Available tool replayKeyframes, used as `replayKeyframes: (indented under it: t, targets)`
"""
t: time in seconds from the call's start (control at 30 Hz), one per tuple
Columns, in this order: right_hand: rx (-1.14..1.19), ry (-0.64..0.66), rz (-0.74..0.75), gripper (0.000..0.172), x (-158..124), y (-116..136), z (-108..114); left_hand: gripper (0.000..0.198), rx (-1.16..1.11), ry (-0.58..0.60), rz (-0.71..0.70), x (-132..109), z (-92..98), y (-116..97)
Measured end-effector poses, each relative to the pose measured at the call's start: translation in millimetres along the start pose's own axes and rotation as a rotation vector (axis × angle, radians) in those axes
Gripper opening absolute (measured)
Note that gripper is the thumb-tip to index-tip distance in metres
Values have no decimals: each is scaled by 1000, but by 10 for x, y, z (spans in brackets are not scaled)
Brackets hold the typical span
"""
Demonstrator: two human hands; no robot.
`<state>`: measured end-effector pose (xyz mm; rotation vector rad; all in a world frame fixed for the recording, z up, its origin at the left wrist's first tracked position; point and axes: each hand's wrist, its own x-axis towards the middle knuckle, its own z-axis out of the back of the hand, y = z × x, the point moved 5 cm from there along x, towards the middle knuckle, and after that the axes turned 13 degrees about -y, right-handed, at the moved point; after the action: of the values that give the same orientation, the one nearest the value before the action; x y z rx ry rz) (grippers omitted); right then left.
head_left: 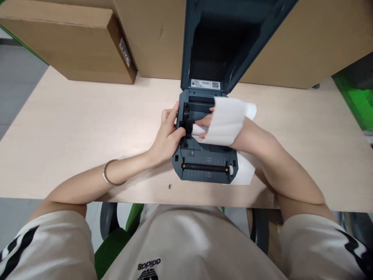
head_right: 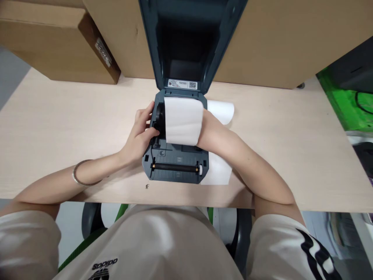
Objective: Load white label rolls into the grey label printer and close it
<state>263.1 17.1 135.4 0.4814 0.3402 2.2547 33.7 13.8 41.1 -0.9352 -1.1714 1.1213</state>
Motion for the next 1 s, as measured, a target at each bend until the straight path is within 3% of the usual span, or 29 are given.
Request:
replayKeyframes:
  t: [0.2, 0.37, 0.47, 0.6, 0.7, 0.83, 1.0]
  targets:
    - [208, -7, -79, 62, -121, 179, 425, 97, -29, 8, 13, -4, 14, 26]
    - [230, 40, 74, 64, -260, 423, 714, 91, -19, 6, -13, -19, 9, 10]
    - [95, -10, 128, 76, -363, 529, 553, 95, 9, 3, -16, -13, 11, 8]
    - [-36, -113, 191, 57, -567, 560, 122, 100, 23, 1, -15, 2, 11, 11]
    - [-92, -135, 225, 62, -699, 510, -63, 103, 24, 3, -9, 5, 6, 21]
    - [-100, -53, 204, 76, -741, 439, -14, 104, 19, 1, -12, 2, 5, 17]
    - [-99, 24, 230, 56, -755, 581, 280, 104, 42, 12, -21, 15, -2, -15]
